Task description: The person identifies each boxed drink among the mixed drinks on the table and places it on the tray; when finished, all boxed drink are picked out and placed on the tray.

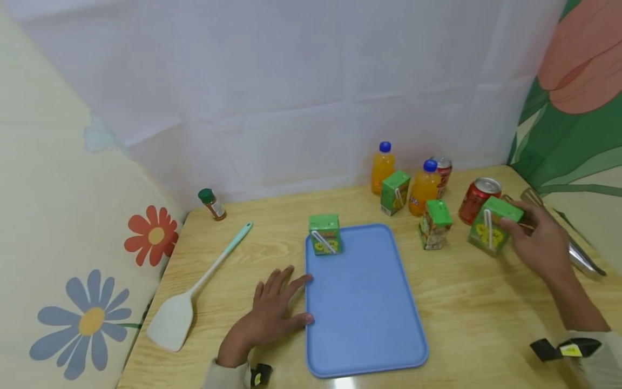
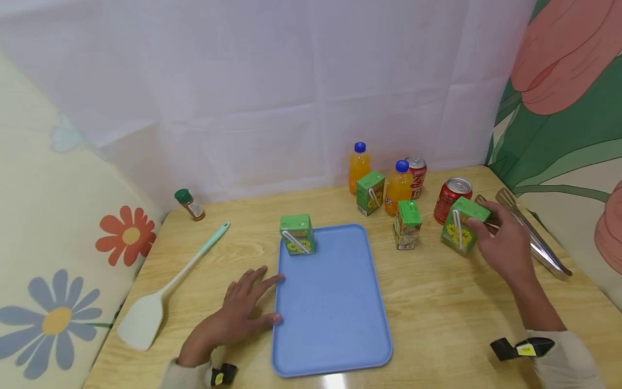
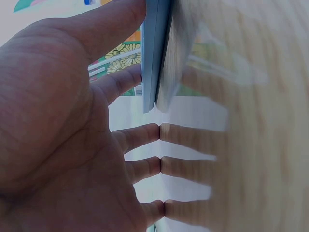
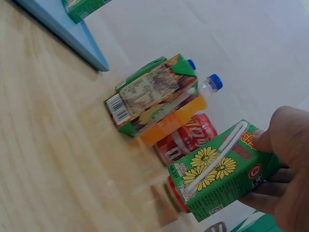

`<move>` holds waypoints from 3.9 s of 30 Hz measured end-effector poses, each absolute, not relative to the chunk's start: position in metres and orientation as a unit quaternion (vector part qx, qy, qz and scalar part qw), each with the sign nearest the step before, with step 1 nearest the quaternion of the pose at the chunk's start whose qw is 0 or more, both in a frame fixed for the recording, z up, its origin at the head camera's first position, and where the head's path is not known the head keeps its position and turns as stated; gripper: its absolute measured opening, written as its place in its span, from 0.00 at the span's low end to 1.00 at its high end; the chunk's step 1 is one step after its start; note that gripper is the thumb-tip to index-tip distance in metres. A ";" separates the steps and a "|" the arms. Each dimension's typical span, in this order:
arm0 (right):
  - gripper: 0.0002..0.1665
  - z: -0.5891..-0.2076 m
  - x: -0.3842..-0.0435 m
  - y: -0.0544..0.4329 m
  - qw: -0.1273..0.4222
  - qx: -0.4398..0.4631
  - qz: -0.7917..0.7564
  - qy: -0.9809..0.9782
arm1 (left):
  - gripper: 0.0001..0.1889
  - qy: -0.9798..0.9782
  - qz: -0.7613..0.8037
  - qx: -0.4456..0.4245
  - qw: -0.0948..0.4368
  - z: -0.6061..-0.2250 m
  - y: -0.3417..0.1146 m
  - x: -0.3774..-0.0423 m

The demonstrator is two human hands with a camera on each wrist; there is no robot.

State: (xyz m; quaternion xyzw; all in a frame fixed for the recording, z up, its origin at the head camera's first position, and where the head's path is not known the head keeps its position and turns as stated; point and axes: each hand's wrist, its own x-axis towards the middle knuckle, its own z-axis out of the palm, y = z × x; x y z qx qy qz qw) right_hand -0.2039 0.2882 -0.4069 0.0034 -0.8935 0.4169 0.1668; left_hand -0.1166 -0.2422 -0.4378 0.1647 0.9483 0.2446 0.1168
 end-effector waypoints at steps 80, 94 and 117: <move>0.27 -0.434 -0.260 0.093 0.027 0.279 0.585 -0.761 | 0.41 0.950 0.245 0.155 0.120 -0.432 -0.242 -0.114; 0.32 -0.418 -0.247 0.105 0.016 0.279 0.558 -0.782 | 0.41 0.946 0.254 0.163 0.118 -0.437 -0.244 -0.114; 0.36 -0.379 -0.243 0.189 0.118 0.169 0.442 -0.873 | 0.41 0.948 0.248 0.162 0.116 -0.434 -0.242 -0.115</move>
